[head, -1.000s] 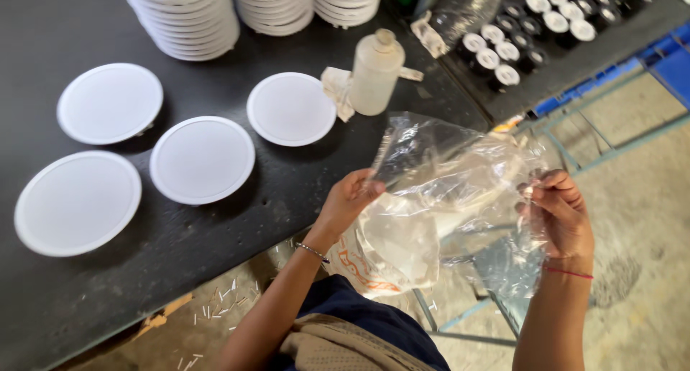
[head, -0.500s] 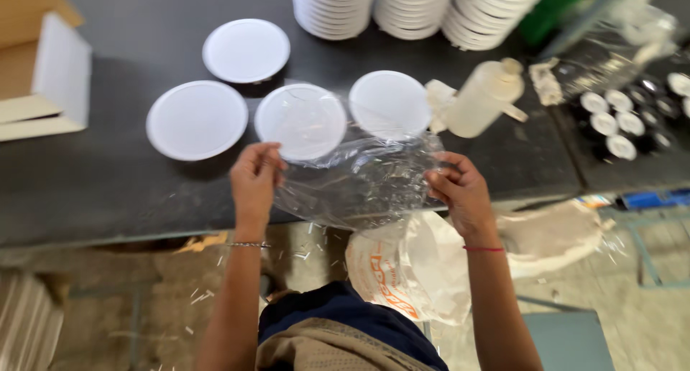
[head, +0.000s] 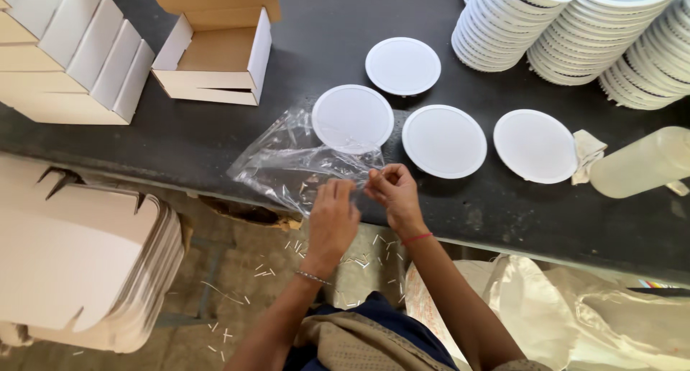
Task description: The person wipes round white light fixture covers with a cloth, places them into clear plastic bags, and packs the bagged covers into white cardboard boxes, closing the box flaps. They repeat the wipe-bag-box cycle for several covers across the workbench.
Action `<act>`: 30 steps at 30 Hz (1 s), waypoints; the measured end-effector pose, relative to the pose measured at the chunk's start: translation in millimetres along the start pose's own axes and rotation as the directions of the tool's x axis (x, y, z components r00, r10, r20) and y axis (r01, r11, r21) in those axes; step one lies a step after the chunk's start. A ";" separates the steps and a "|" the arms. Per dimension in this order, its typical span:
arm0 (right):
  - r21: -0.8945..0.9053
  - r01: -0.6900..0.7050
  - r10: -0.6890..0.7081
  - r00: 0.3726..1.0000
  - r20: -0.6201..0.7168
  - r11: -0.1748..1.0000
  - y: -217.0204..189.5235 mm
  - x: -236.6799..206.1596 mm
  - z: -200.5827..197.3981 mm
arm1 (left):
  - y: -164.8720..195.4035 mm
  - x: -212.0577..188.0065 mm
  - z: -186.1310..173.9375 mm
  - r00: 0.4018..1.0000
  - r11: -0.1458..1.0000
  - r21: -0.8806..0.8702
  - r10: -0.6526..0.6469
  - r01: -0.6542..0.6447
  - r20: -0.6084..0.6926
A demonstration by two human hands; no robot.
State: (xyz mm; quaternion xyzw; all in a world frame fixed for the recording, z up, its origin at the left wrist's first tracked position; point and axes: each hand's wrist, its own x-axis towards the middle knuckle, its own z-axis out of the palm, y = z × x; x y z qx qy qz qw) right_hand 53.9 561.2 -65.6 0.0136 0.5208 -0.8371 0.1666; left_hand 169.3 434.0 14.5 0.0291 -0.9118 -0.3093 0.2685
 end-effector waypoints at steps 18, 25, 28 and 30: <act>-0.880 0.423 -0.329 0.880 0.342 0.218 -13.2 53.5 66.3 | -135.5 43.7 -98.0 0.996 0.951 0.309 0.033 -0.005 -0.086; -0.726 0.535 -0.423 0.591 0.687 -0.431 25.2 81.2 95.8 | -130.2 51.2 -82.2 0.992 0.976 0.217 -0.033 0.006 0.120; -0.828 0.488 -0.439 0.702 0.560 -0.275 5.3 91.6 85.3 | -125.2 58.2 -74.2 0.983 0.978 0.198 0.030 -0.066 0.179; -0.850 0.484 -0.523 0.680 0.514 -0.207 -20.5 102.1 75.3 | -123.0 62.7 -67.7 0.974 0.983 0.168 0.035 -0.074 0.222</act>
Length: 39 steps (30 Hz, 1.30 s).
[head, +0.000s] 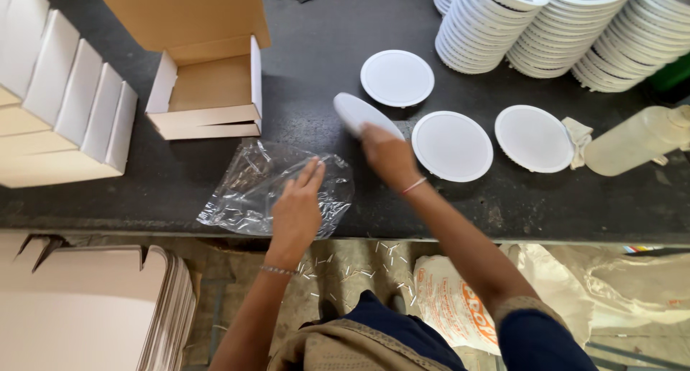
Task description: The person wipes round white light fixture covers with a cloth, places them into clear plastic bags, and packs the bagged covers into white cardboard boxes, closing the box flaps. They repeat the wipe-bag-box cycle for several covers across the workbench.
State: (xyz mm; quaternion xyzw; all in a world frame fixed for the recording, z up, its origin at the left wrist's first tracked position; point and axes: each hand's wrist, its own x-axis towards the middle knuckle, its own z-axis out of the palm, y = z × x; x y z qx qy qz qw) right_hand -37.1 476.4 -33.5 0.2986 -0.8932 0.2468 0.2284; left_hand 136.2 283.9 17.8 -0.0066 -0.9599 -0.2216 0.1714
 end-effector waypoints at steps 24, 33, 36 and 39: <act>0.708 -0.676 0.510 0.544 0.667 -0.205 112.9 -153.3 -82.5 | 123.4 12.2 78.9 0.936 0.989 -0.119 -0.042 0.089 0.349; 0.641 -0.743 0.362 0.554 0.750 -0.192 110.8 -143.8 -77.7 | 117.8 -2.7 110.1 0.976 0.994 -0.077 -0.053 0.071 0.213; 0.686 -0.709 0.422 0.579 0.698 -0.161 113.9 -143.5 -77.8 | 121.9 -4.7 116.1 0.961 0.994 -0.054 -0.075 0.092 0.266; 0.649 -0.759 0.360 0.592 0.721 -0.053 118.1 -145.1 -86.0 | 118.6 8.9 111.1 0.938 0.984 -0.056 -0.145 0.171 0.315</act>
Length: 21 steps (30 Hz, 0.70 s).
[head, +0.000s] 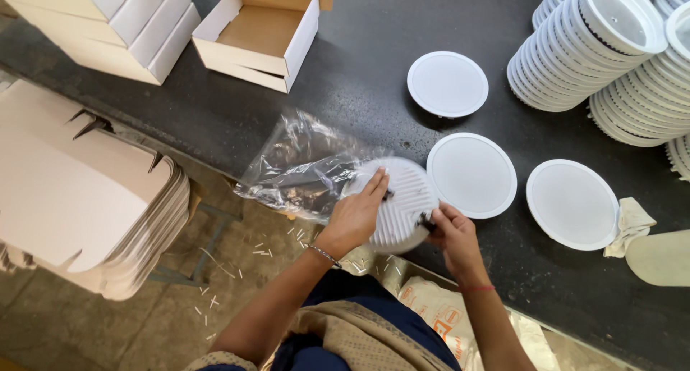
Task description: The person wipes round white light fixture covers with a cloth, places them into clear plastic bags, and packs the bagged covers into white cardboard boxes, closing the box flaps. They repeat the wipe-bag-box cycle for several covers across the workbench.
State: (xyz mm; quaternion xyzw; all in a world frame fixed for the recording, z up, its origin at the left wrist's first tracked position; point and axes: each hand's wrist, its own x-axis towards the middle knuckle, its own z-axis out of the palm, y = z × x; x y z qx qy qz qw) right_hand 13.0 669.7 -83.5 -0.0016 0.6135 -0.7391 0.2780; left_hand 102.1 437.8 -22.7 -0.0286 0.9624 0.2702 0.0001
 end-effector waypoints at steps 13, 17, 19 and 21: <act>0.100 0.045 -0.022 0.975 -0.223 0.994 -1.7 11.0 56.6 | -30.5 30.1 -39.3 0.928 0.932 -0.157 0.349 -0.328 0.131; 0.131 0.074 -0.055 0.988 -0.145 0.989 -4.2 30.0 92.8 | -43.2 33.5 -71.6 0.907 0.922 -0.219 0.365 -0.320 0.208; 0.151 0.084 -0.068 0.992 -0.109 0.985 -1.0 43.4 111.6 | -47.8 32.6 -88.6 0.892 0.888 -0.249 0.429 -0.387 0.143; 0.234 0.140 -0.126 0.989 -0.077 0.962 7.9 60.8 129.6 | -50.4 27.3 -103.4 0.871 0.860 -0.272 0.476 -0.432 0.124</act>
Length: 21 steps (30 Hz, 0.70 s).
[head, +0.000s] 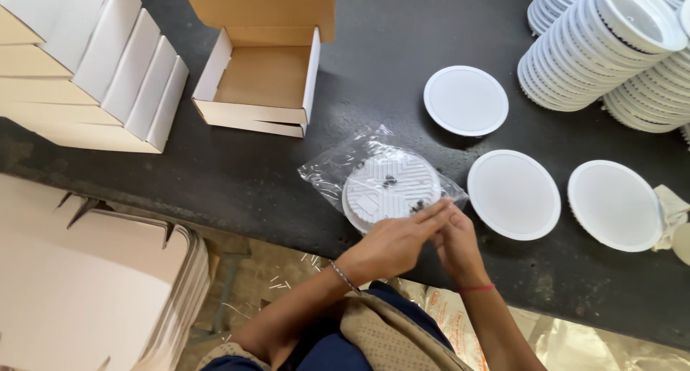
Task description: The person wipes round white light fixture covers with a cloth, places them into clear plastic bags, and packs the bagged covers into white cardboard boxes, closing the box flaps. They repeat the wipe-bag-box cycle for several covers across the workbench.
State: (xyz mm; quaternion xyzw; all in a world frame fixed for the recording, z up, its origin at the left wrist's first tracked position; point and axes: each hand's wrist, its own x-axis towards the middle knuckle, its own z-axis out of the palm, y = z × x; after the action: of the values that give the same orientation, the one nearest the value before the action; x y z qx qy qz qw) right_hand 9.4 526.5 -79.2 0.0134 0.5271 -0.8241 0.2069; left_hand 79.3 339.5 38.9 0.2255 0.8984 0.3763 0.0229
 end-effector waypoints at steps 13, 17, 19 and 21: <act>0.139 -0.182 0.212 0.947 -0.243 0.973 70.4 56.4 8.2 | -114.9 -69.1 -47.0 0.992 0.907 0.403 -0.099 0.124 -0.082; 0.194 -0.184 0.218 0.961 -0.172 0.964 51.8 45.6 28.8 | -142.9 -52.5 -3.3 0.909 0.869 0.433 0.358 -0.240 -0.215; 0.201 -0.158 0.157 0.987 0.024 0.967 29.2 33.3 43.4 | -140.9 -44.0 11.2 0.846 0.840 0.454 0.452 -0.297 -0.283; 0.079 -0.204 0.196 0.976 0.098 0.976 -5.6 14.0 54.5 | -135.4 -32.4 11.0 0.817 0.904 0.266 0.418 -0.333 -0.396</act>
State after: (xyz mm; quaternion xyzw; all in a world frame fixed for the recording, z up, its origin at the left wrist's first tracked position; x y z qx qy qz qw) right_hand 5.3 476.3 -53.5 0.0385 0.4762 -0.8215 0.3113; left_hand 58.1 249.9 -66.1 0.3080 0.8478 0.3298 -0.2786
